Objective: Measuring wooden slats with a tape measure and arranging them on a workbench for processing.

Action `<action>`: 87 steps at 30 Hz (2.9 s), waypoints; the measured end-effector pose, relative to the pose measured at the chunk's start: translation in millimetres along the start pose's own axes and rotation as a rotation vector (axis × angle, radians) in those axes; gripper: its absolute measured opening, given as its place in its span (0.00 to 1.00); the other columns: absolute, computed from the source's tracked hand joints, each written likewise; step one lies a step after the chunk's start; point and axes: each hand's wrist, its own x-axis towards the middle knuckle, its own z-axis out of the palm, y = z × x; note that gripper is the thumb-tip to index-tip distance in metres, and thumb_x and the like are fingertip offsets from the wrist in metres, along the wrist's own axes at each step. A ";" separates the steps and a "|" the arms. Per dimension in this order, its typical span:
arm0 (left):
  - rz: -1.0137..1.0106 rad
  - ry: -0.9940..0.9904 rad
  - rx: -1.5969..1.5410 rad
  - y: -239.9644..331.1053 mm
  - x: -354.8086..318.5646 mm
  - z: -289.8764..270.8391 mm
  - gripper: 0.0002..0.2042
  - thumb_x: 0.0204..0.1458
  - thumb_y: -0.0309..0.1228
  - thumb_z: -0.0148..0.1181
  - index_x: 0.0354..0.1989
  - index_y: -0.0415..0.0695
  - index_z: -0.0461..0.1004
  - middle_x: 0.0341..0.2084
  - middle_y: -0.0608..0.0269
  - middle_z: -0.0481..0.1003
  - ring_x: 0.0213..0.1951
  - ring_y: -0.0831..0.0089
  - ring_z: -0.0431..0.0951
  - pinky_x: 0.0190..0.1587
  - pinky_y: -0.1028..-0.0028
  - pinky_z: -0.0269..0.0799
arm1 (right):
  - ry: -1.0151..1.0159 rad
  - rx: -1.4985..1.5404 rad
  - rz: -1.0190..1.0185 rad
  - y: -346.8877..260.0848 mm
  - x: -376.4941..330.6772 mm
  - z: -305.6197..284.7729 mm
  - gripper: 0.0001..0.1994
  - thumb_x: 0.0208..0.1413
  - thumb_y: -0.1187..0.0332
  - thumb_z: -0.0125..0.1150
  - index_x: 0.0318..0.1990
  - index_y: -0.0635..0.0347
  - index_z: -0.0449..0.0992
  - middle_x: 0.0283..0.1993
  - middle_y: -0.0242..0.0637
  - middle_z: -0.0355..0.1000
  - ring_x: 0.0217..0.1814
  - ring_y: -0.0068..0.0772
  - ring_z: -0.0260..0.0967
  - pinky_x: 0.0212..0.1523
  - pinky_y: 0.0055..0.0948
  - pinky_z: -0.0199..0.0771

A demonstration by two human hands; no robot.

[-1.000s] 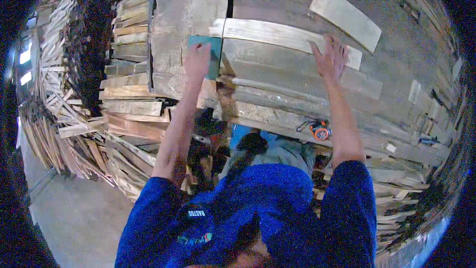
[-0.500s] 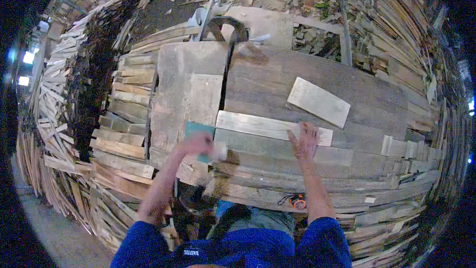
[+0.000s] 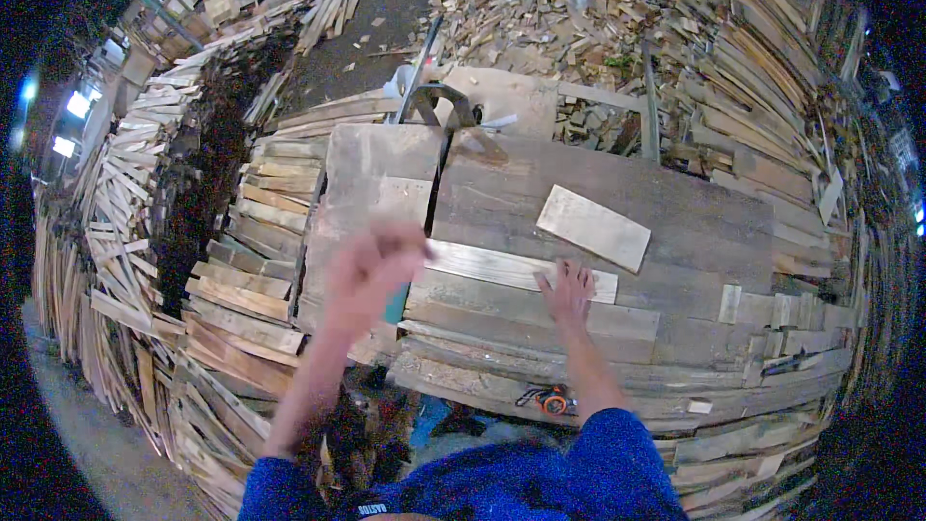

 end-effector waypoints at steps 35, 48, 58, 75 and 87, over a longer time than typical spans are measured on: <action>-0.644 0.438 0.895 -205.6 -257.2 -19.1 0.25 0.56 0.57 0.61 0.42 0.44 0.82 0.30 0.50 0.83 0.37 0.48 0.83 0.40 0.54 0.76 | 0.834 0.421 -0.329 -131.9 381.7 -423.9 0.26 0.64 0.50 0.59 0.57 0.64 0.77 0.46 0.51 0.79 0.50 0.52 0.78 0.51 0.43 0.74; -0.469 0.486 0.859 -210.0 -274.4 -46.2 0.16 0.53 0.49 0.61 0.39 0.52 0.82 0.36 0.55 0.81 0.38 0.53 0.82 0.40 0.54 0.78 | -0.974 0.948 -0.656 -388.3 -58.0 -47.0 0.16 0.66 0.63 0.60 0.52 0.67 0.80 0.44 0.40 0.81 0.43 0.27 0.77 0.48 0.30 0.78; -0.484 0.948 0.748 -158.8 -466.9 -133.4 0.13 0.46 0.41 0.65 0.33 0.45 0.81 0.30 0.50 0.78 0.38 0.49 0.80 0.41 0.53 0.75 | -0.708 0.435 -0.676 -359.3 -163.4 30.5 0.25 0.68 0.50 0.56 0.54 0.67 0.78 0.52 0.48 0.78 0.49 0.47 0.77 0.50 0.45 0.76; -2.143 1.156 1.135 -85.5 -859.3 -351.3 0.40 0.48 0.67 0.61 0.59 0.45 0.79 0.70 0.49 0.63 0.72 0.47 0.57 0.62 0.37 0.56 | -0.458 0.078 -0.613 -372.7 -209.5 36.1 0.29 0.65 0.42 0.56 0.48 0.65 0.83 0.44 0.58 0.79 0.48 0.60 0.75 0.50 0.52 0.71; -1.750 1.375 0.901 -85.4 -841.4 -319.8 0.21 0.50 0.37 0.66 0.49 0.36 0.76 0.51 0.45 0.74 0.53 0.42 0.76 0.56 0.52 0.75 | -0.375 0.019 -0.549 -374.4 -215.8 43.8 0.30 0.62 0.39 0.56 0.50 0.58 0.84 0.49 0.51 0.81 0.52 0.55 0.78 0.54 0.45 0.74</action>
